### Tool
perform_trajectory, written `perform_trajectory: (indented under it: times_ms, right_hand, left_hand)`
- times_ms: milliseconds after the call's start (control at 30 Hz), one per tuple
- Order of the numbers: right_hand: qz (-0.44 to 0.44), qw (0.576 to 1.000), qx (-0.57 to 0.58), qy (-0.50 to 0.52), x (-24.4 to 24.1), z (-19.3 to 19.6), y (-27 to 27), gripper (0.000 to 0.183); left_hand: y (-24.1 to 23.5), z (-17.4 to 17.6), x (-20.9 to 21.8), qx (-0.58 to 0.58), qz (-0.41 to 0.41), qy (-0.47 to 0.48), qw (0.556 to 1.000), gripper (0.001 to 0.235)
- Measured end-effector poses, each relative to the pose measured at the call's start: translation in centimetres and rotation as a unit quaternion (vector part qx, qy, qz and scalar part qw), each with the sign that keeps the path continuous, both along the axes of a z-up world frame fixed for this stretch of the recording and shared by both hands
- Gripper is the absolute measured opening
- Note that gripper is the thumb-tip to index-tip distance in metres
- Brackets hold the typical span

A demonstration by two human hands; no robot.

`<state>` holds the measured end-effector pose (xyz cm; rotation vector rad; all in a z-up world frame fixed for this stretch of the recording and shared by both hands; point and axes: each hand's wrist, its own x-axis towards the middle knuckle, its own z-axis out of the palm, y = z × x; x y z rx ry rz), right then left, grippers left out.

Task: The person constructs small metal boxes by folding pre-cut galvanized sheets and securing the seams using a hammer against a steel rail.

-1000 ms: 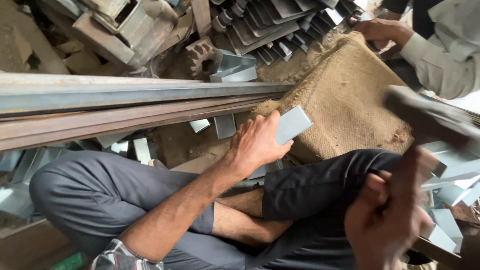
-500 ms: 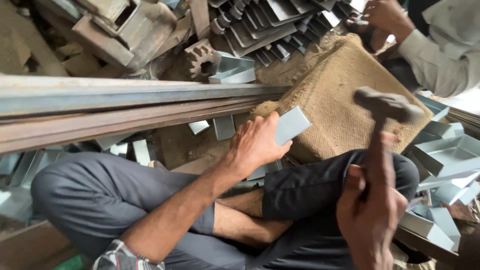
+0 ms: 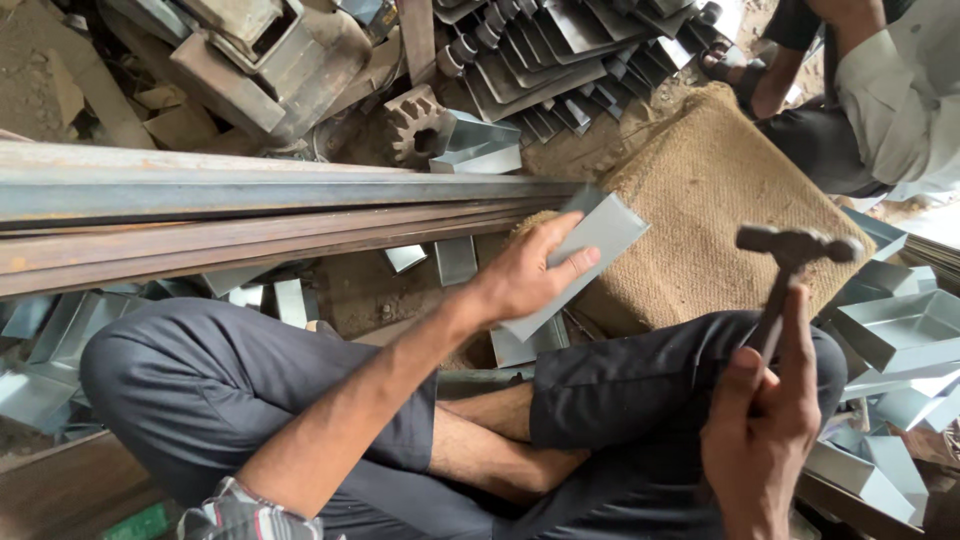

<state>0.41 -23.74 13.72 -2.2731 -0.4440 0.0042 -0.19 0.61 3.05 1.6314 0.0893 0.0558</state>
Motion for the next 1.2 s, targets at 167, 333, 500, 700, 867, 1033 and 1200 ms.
perform_trajectory:
  times_ms: [167, 333, 500, 700, 867, 1033, 1200]
  right_hand:
    - [-0.111, 0.993, -0.008, 0.036, -0.7, 0.4, -1.2, 0.064]
    - [-0.078, 0.997, -0.009, 0.003, -1.4, -0.2, -0.9, 0.062]
    - [-0.056, 0.988, -0.141, -0.01, -1.7, 0.4, 0.1, 0.064]
    - [0.035, 0.989, -0.116, -0.088, -1.1, 1.4, 2.3, 0.06]
    - [0.045, 0.971, -0.23, -0.056, -0.9, 1.7, 3.6, 0.062]
    - [0.052, 0.972, -0.22, -0.068, -1.6, 1.5, 3.7, 0.059]
    - [0.054, 0.971, -0.224, -0.067, -1.5, 1.6, 3.3, 0.06]
  left_hand:
    - [-1.8, 0.0, 0.2, 0.047, 0.055, -0.184, 0.98, 0.042]
    - [-3.0, -0.8, 0.6, 0.161, 0.169, -0.111, 0.966, 0.026]
    - [-2.9, -0.9, 0.4, 0.187, 0.21, -0.145, 0.949, 0.024]
    - [-3.7, -0.9, 0.6, 0.207, 0.17, -0.127, 0.955, 0.021]
    - [-4.3, -0.7, 0.0, 0.21, 0.149, -0.049, 0.965, 0.027]
    - [-3.7, -1.9, 0.9, 0.048, 0.231, -0.08, 0.969, 0.097]
    - [-2.0, -1.3, 1.7, 0.107, 0.17, -0.056, 0.978, 0.128]
